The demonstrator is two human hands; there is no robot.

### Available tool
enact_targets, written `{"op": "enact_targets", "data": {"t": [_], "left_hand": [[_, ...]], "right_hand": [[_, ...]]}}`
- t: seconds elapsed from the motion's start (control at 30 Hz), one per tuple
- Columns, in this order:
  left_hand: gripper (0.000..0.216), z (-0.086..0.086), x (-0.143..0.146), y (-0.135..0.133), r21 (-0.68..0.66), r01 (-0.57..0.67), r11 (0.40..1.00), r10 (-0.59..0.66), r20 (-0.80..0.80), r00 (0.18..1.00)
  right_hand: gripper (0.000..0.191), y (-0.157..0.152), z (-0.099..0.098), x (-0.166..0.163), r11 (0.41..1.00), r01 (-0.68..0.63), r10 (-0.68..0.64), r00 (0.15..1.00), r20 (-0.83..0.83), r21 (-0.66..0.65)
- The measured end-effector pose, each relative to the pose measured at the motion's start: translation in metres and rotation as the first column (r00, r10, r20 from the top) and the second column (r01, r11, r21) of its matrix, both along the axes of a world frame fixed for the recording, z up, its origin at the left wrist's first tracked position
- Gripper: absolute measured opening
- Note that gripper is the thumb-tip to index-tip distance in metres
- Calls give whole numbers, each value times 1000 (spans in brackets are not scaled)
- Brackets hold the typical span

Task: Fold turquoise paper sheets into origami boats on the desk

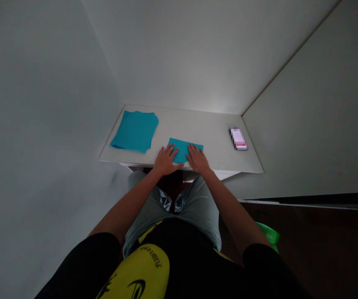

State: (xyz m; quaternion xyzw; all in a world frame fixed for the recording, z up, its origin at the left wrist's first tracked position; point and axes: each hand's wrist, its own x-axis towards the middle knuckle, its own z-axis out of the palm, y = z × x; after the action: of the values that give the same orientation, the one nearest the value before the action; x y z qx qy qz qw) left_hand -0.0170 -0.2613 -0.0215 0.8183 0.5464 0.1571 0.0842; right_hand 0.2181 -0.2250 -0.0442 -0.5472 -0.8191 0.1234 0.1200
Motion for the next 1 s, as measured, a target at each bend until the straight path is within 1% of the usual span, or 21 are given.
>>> {"op": "enact_targets", "data": {"t": [0.07,0.1,0.23,0.33,0.43,0.47,0.53,0.6,0.67,0.73,0.8,0.9,1.0], "left_hand": [[89,1,-3,-8,-11,37,999,-37,-8,999],[88,1,-5,-13,-12,52,999,-52,-11,999],[65,2,-14,-28,-14,62,998,-62,4,998],[50,3,-20,-24,-34,48,998,-46,55,997],[38,9,-18,-8,-51,-21,998,27,103,994],[39,11,-14,-2,-40,-62,997,66,109,992],[51,16,-2,8,6,-165,986,163,113,980],[60,21,16,12,44,-258,965,252,109,961],[56,23,33,11,38,-285,958,281,85,956],[45,23,47,6,4,-256,967,255,55,965],[36,23,54,3,-28,-231,972,232,31,972],[30,26,53,3,-46,-190,981,190,-4,982],[29,32,50,8,-43,-99,994,97,-45,994]], "right_hand": [[68,8,3,7,1000,-1,2,1000,18,-30],[68,10,5,11,999,3,-2,1000,26,-43],[65,15,7,23,999,8,-8,1000,12,-47],[62,12,5,28,1000,-9,9,999,-33,-6],[60,8,4,27,1000,9,-8,998,-66,23],[60,7,5,27,999,21,-18,997,-74,30],[59,4,7,25,998,42,-38,995,-88,43],[57,1,9,24,997,61,-55,993,-102,54],[56,-1,12,24,994,80,-72,991,-116,69],[53,-2,13,23,992,92,-81,988,-129,86],[51,-3,14,23,990,98,-84,987,-136,100],[45,-4,16,23,988,99,-83,988,-131,119],[42,-6,17,23,987,95,-82,991,-104,131]]}}
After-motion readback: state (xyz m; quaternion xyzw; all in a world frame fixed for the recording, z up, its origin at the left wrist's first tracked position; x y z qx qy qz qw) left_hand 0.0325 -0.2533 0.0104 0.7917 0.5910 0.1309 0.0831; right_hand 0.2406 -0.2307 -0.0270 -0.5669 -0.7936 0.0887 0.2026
